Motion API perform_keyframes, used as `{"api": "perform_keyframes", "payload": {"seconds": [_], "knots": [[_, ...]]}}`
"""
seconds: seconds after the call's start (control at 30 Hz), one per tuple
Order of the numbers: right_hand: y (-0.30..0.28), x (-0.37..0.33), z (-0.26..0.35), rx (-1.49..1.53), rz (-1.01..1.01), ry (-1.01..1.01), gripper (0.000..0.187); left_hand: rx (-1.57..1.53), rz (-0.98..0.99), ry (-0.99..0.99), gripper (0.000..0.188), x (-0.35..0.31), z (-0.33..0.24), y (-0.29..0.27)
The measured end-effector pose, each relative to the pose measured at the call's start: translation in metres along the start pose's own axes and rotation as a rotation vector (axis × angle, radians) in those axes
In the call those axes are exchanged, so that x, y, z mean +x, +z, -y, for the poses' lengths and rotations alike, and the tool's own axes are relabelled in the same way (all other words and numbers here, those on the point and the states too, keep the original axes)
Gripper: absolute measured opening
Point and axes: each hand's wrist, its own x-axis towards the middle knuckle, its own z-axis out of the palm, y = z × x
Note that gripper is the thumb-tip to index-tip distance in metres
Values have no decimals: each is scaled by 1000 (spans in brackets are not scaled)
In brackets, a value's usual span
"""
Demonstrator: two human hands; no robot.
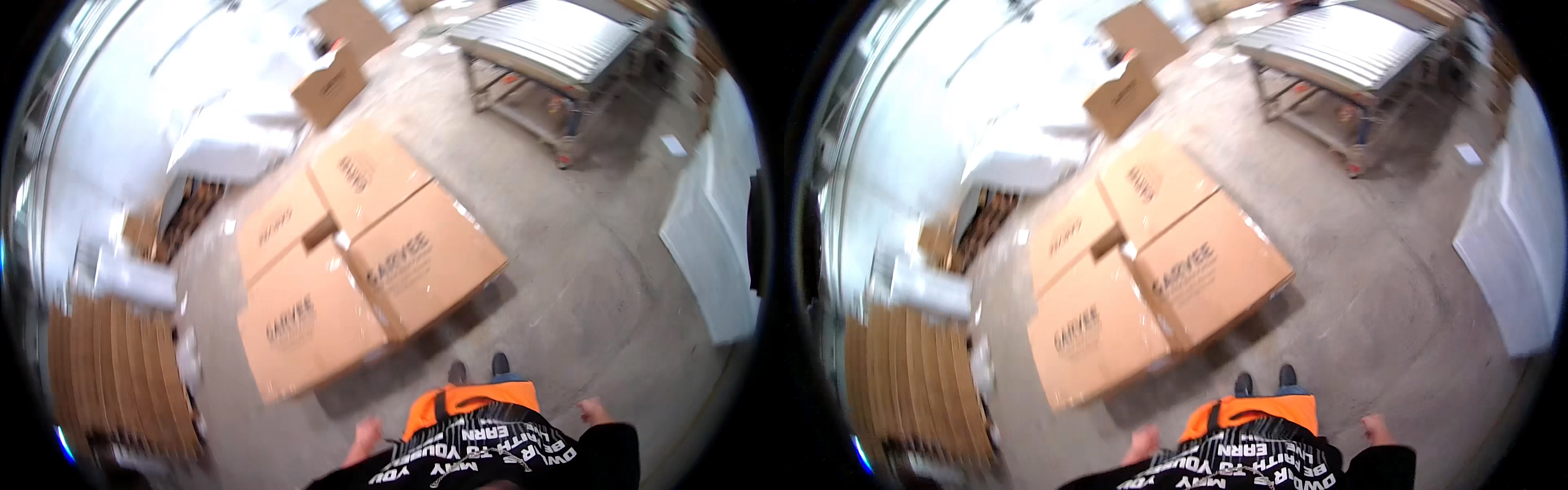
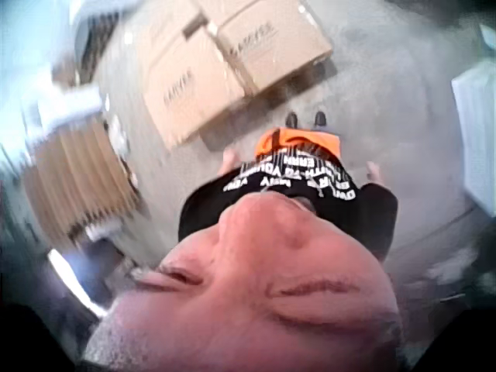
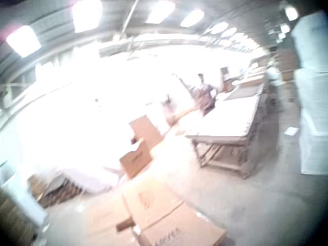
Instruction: The person picks up large cardboard boxes from the floor and places them onto a motorized conveyor belt in a warehouse.
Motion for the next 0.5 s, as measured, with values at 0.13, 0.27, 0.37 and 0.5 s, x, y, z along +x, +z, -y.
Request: {"api": "perform_keyframes", "payload": {"seconds": [0.13,0.27,0.37,0.5], "knots": [[27,6,30,49,184,-307,45,-837,229,-718,24,69,14,-21],[3,-56,112,-68,29,-414,53,-974,269,-775,26,167,17,-47],[-6,-26,125,91,-36,-475,56,-1113,227,-744,28,252,7,-69],[-34,37,136,123,-43,-419,55,-1414,155,-578,31,391,-41,-93]]}}
